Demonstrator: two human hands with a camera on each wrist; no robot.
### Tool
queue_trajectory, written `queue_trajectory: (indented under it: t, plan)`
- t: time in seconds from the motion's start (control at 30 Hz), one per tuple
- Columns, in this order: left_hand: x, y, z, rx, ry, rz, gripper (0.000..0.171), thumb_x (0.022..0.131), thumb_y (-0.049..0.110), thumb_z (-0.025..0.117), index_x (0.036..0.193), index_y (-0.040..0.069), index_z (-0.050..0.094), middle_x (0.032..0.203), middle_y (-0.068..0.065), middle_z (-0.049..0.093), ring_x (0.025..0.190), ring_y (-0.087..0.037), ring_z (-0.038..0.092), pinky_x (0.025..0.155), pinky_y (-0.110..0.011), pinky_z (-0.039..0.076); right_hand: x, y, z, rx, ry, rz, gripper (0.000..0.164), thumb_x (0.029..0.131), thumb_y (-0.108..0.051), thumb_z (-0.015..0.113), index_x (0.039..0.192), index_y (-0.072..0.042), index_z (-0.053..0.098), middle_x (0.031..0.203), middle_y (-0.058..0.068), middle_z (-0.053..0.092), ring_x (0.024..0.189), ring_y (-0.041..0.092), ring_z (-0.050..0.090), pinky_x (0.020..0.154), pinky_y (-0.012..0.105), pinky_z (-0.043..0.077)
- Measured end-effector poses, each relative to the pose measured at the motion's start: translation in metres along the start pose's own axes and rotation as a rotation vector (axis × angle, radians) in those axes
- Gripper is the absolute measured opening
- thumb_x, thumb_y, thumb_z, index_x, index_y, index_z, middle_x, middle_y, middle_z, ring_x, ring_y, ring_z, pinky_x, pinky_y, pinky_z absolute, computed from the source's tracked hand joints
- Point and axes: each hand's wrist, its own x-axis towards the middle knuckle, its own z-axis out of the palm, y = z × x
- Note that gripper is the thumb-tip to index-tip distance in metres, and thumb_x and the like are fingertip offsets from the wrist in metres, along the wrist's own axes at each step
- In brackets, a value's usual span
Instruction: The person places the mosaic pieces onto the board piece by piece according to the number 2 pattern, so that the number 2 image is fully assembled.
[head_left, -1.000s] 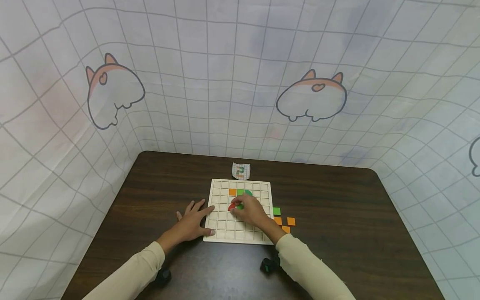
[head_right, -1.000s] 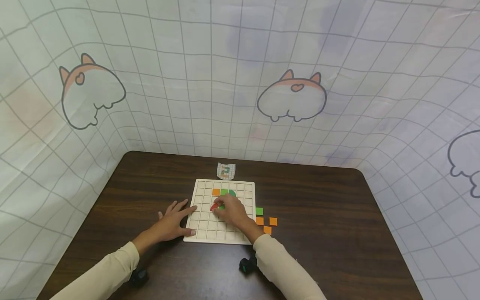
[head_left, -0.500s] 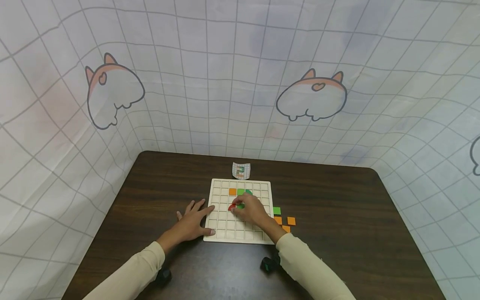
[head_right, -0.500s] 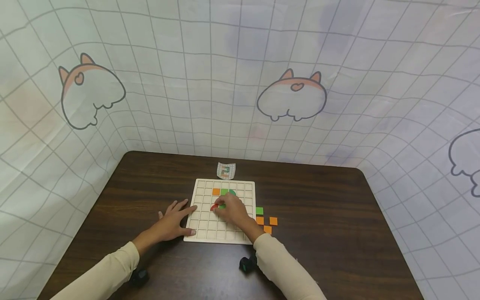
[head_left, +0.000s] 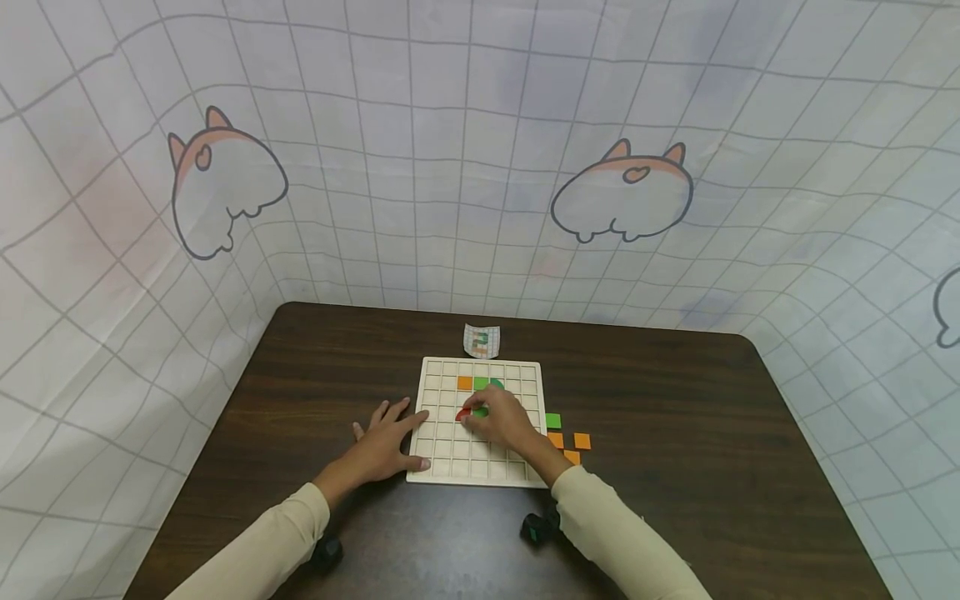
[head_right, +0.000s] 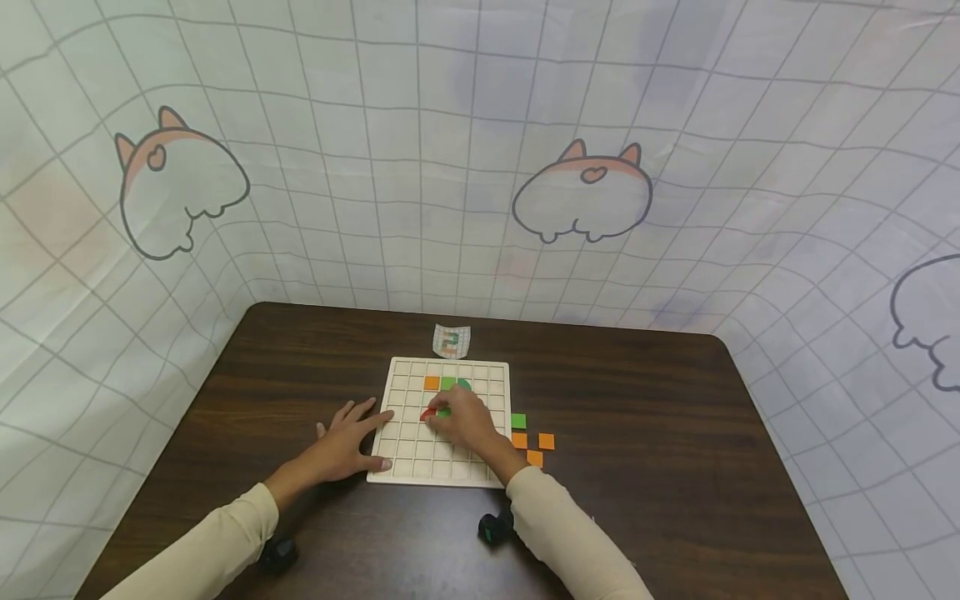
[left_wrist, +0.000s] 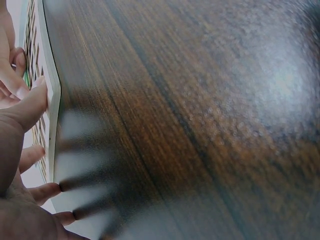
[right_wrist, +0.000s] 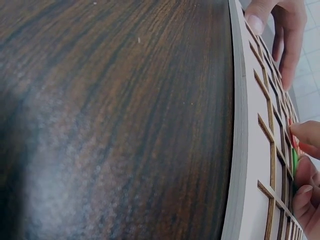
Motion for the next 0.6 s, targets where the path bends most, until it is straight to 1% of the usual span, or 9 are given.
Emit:
queue_trajectory:
  t: [0.2, 0.3, 0.37, 0.47, 0.6]
  plan:
    - [-0.001, 0.002, -0.001, 0.007, -0.003, -0.008, 0.082, 0.081, 0.048, 0.081, 0.152, 0.023, 0.046, 0.165, -0.016, 0.025, 0.151, -0.051, 0.013, 0.100, -0.088, 0.009, -0.003, 0.002, -0.003, 0.023, 0.009, -0.017, 0.022, 0.090, -0.025, 0.076, 0.109, -0.014, 0.076, 0.102, 0.002, 0.068, 0.094, 0.017, 0.065, 0.082, 0.037, 0.053]
    - [-0.001, 0.003, -0.001, 0.008, -0.004, -0.015, 0.082, 0.081, 0.048, 0.081, 0.152, 0.023, 0.047, 0.165, -0.016, 0.025, 0.151, -0.050, 0.012, 0.100, -0.088, 0.009, -0.006, 0.005, -0.007, 0.049, 0.017, -0.033, 0.024, 0.090, -0.024, 0.076, 0.111, -0.012, 0.074, 0.102, 0.003, 0.070, 0.095, 0.017, 0.066, 0.084, 0.039, 0.053]
    - [-0.001, 0.003, -0.001, 0.007, -0.003, -0.017, 0.083, 0.081, 0.047, 0.081, 0.152, 0.023, 0.046, 0.165, -0.016, 0.025, 0.151, -0.050, 0.012, 0.100, -0.088, 0.009, -0.008, 0.008, -0.011, 0.064, 0.022, -0.043, 0.025, 0.090, -0.023, 0.077, 0.112, -0.011, 0.073, 0.101, 0.002, 0.070, 0.094, 0.016, 0.065, 0.084, 0.038, 0.053]
    - [-0.002, 0.002, -0.001, 0.004, 0.002, -0.010, 0.083, 0.081, 0.046, 0.082, 0.152, 0.023, 0.047, 0.165, -0.016, 0.026, 0.151, -0.051, 0.013, 0.100, -0.088, 0.009, -0.013, 0.015, -0.019, 0.109, 0.028, -0.048, 0.026, 0.089, -0.020, 0.078, 0.112, -0.009, 0.073, 0.098, 0.002, 0.070, 0.083, 0.012, 0.061, 0.076, 0.033, 0.052]
    - [-0.001, 0.001, 0.000, -0.004, 0.011, 0.009, 0.083, 0.080, 0.046, 0.082, 0.151, 0.022, 0.047, 0.164, -0.018, 0.027, 0.150, -0.053, 0.014, 0.099, -0.089, 0.010, -0.020, 0.028, -0.033, 0.196, 0.016, -0.033, 0.028, 0.091, -0.020, 0.076, 0.114, -0.007, 0.072, 0.095, 0.003, 0.068, 0.061, 0.009, 0.049, 0.058, 0.025, 0.044]
